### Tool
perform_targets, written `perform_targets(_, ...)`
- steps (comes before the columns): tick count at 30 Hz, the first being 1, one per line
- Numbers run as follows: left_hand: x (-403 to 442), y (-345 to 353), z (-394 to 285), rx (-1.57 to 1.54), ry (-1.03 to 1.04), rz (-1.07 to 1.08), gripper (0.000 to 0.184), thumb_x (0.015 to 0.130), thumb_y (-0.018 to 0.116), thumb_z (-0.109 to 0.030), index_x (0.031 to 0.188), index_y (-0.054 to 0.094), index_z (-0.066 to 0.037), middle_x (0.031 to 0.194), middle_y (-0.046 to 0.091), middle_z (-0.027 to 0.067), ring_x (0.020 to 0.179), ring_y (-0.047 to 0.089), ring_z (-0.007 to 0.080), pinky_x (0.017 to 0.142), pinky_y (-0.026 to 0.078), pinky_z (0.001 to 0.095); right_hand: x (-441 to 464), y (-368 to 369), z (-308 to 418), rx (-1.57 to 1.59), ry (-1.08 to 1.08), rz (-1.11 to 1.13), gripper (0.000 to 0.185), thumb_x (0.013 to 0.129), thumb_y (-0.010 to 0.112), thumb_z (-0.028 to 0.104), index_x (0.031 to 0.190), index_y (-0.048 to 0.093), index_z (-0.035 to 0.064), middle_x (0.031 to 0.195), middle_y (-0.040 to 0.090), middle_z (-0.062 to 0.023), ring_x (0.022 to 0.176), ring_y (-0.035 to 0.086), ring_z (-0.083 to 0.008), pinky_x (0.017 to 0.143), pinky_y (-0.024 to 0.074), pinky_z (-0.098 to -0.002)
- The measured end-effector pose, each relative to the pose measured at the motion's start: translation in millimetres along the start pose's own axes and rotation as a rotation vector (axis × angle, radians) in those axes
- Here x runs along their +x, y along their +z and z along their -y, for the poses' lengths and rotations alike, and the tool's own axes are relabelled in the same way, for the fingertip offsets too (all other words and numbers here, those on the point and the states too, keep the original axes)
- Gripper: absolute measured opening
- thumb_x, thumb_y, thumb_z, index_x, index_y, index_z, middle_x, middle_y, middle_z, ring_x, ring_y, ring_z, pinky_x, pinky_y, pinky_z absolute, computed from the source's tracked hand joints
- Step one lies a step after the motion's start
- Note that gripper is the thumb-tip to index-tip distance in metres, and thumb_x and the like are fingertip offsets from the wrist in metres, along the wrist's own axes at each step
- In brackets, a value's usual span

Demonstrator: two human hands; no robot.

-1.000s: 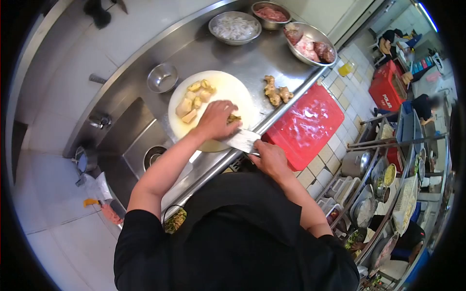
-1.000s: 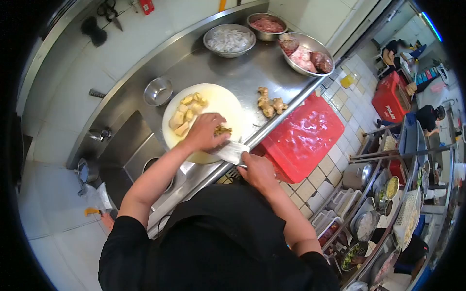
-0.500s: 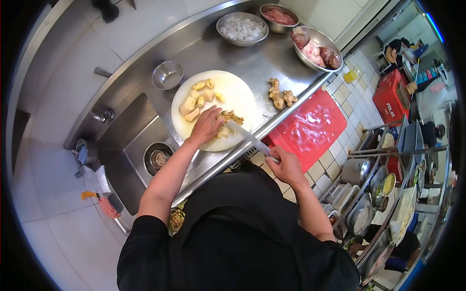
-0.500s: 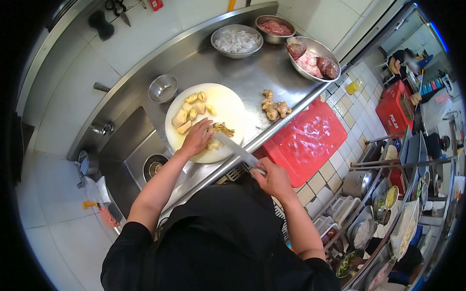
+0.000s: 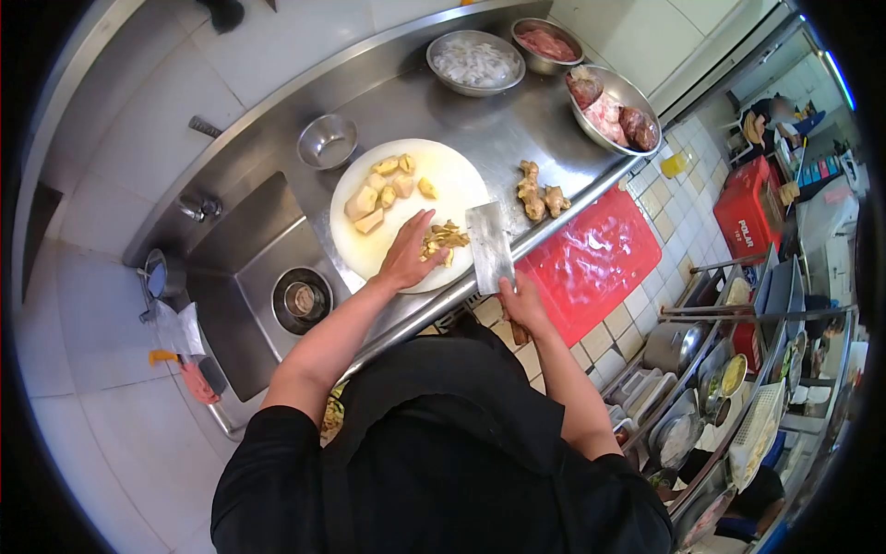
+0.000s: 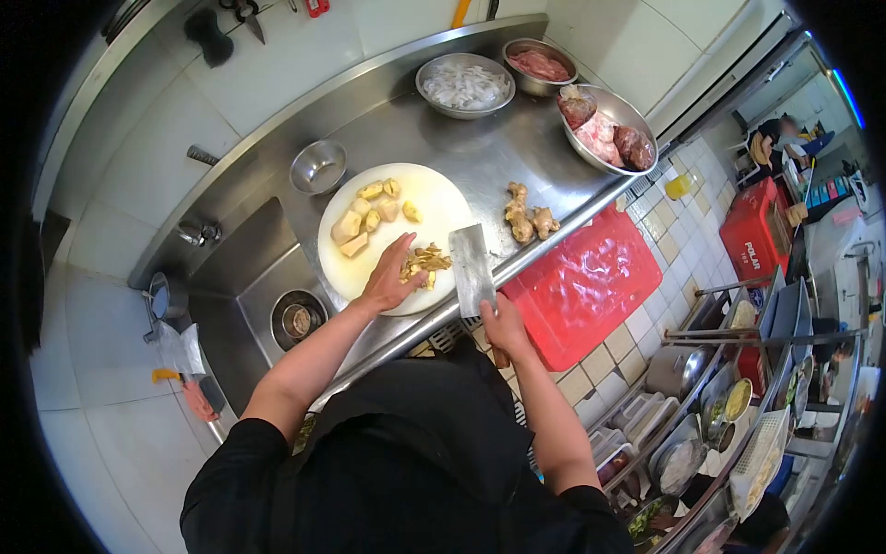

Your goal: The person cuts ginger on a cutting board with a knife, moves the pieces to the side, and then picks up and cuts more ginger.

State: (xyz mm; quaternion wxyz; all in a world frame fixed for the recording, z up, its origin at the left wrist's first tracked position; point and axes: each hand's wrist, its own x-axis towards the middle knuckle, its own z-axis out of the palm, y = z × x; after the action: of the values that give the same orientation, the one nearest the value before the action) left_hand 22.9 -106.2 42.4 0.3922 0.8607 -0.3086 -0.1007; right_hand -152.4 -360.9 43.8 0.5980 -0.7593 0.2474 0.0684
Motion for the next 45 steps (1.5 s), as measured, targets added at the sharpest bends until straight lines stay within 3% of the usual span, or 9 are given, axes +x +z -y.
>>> perform_targets(5, 1, 7, -19, 0.196, -0.008, -0.004, 0.096, 0.096, 0.071, -0.065, 0.17, 0.033, -0.016, 0.173, 0.03, 0.0287, 0.159, 0.029, 0.0485, 0.132, 0.025, 0.0547, 31, 37, -28, -0.312, -0.162, 0.065, 0.035, 0.111, 0.059, 0.03, 0.128, 0.065, 0.0, 0.074, 0.069, -0.0129, 0.051, 0.064, -0.0217, 0.053, 0.0535, -0.0398)
perform_targets(6, 0, 9, -19, 0.238, 0.019, -0.003, 0.095, 0.095, 0.072, -0.065, 0.169, 0.037, -0.016, 0.173, 0.03, 0.0283, 0.159, 0.029, 0.0492, 0.132, 0.025, 0.0555, 8, 42, 23, -0.193, 0.023, 0.141, 0.038, 0.111, 0.06, 0.032, 0.13, 0.065, -0.0004, 0.078, 0.072, -0.0183, 0.054, 0.068, -0.0259, 0.058, 0.056, -0.0428)
perform_targets(9, -2, 23, -4, 0.263, 0.0, -0.046, 0.085, 0.097, 0.071, -0.063, 0.165, 0.046, -0.017, 0.173, 0.031, 0.028, 0.159, 0.03, 0.0489, 0.132, 0.025, 0.056, 3, 67, 29, -0.263, 0.031, 0.177, 0.038, 0.111, 0.061, 0.033, 0.129, 0.064, -0.0007, 0.076, 0.072, -0.0183, 0.056, 0.07, -0.0266, 0.06, 0.0568, -0.0435)
perform_targets(16, -37, 29, -3, 0.222, -0.155, -0.282, 0.059, 0.105, 0.066, -0.038, 0.149, 0.056, 0.0, 0.163, 0.042, 0.0318, 0.154, 0.035, 0.0494, 0.132, 0.023, 0.0572, -12, 116, 14, -0.229, 0.03, 0.212, 0.036, 0.113, 0.06, 0.032, 0.124, 0.061, -0.0028, 0.067, 0.065, -0.0099, 0.049, 0.063, -0.0197, 0.05, 0.0522, -0.0377)
perform_targets(28, -94, 19, 14, 0.066, -0.174, -0.53, 0.047, 0.1, 0.074, -0.024, 0.139, 0.061, -0.001, 0.16, 0.047, 0.0256, 0.152, 0.039, 0.0485, 0.128, 0.032, 0.0567, -50, 168, 6, 0.055, 0.033, 0.359, 0.028, 0.115, 0.058, 0.03, 0.115, 0.057, 0.0019, 0.066, 0.057, -0.0035, 0.047, 0.055, -0.0127, 0.044, 0.0452, -0.0325)
perform_targets(35, -159, -10, 14, 0.115, -0.312, -0.911, 0.043, 0.099, 0.074, -0.022, 0.134, 0.061, 0.0, 0.158, 0.048, 0.0267, 0.15, 0.042, 0.048, 0.127, 0.034, 0.0572, -48, 180, 37, -0.175, -0.002, 0.698, 0.027, 0.116, 0.055, 0.031, 0.121, 0.056, 0.004, 0.066, 0.055, -0.0014, 0.048, 0.052, -0.012, 0.046, 0.0448, -0.0304)
perform_targets(41, -273, -43, -15, 0.33, -0.568, -1.271, 0.042, 0.101, 0.071, -0.023, 0.135, 0.06, -0.001, 0.156, 0.05, 0.0289, 0.147, 0.044, 0.0518, 0.124, 0.033, 0.0612, -84, 234, 77, -0.416, -0.357, 1.027, 0.032, 0.114, 0.058, 0.03, 0.122, 0.058, -0.0016, 0.075, 0.063, -0.0126, 0.059, 0.064, -0.0213, 0.059, 0.0529, -0.0416)
perform_targets(44, -342, -42, -41, 0.404, -0.732, -1.439, 0.041, 0.102, 0.07, -0.022, 0.135, 0.06, 0.0, 0.157, 0.049, 0.0293, 0.147, 0.045, 0.0499, 0.124, 0.034, 0.0568, -133, 266, 108, -0.51, -0.387, 1.259, 0.032, 0.111, 0.06, 0.03, 0.119, 0.061, -0.0019, 0.089, 0.071, -0.0238, 0.078, 0.073, -0.037, 0.074, 0.056, -0.0499)
perform_targets(45, -365, -38, -46, 0.45, -0.783, -1.489, 0.04, 0.103, 0.069, -0.023, 0.135, 0.06, 0.0, 0.157, 0.049, 0.0291, 0.146, 0.045, 0.0497, 0.123, 0.034, 0.0566, -141, 276, 98, -0.53, -0.578, 1.316, 0.032, 0.111, 0.06, 0.03, 0.117, 0.062, -0.001, 0.095, 0.072, -0.0269, 0.087, 0.072, -0.0435, 0.079, 0.0557, -0.0524)
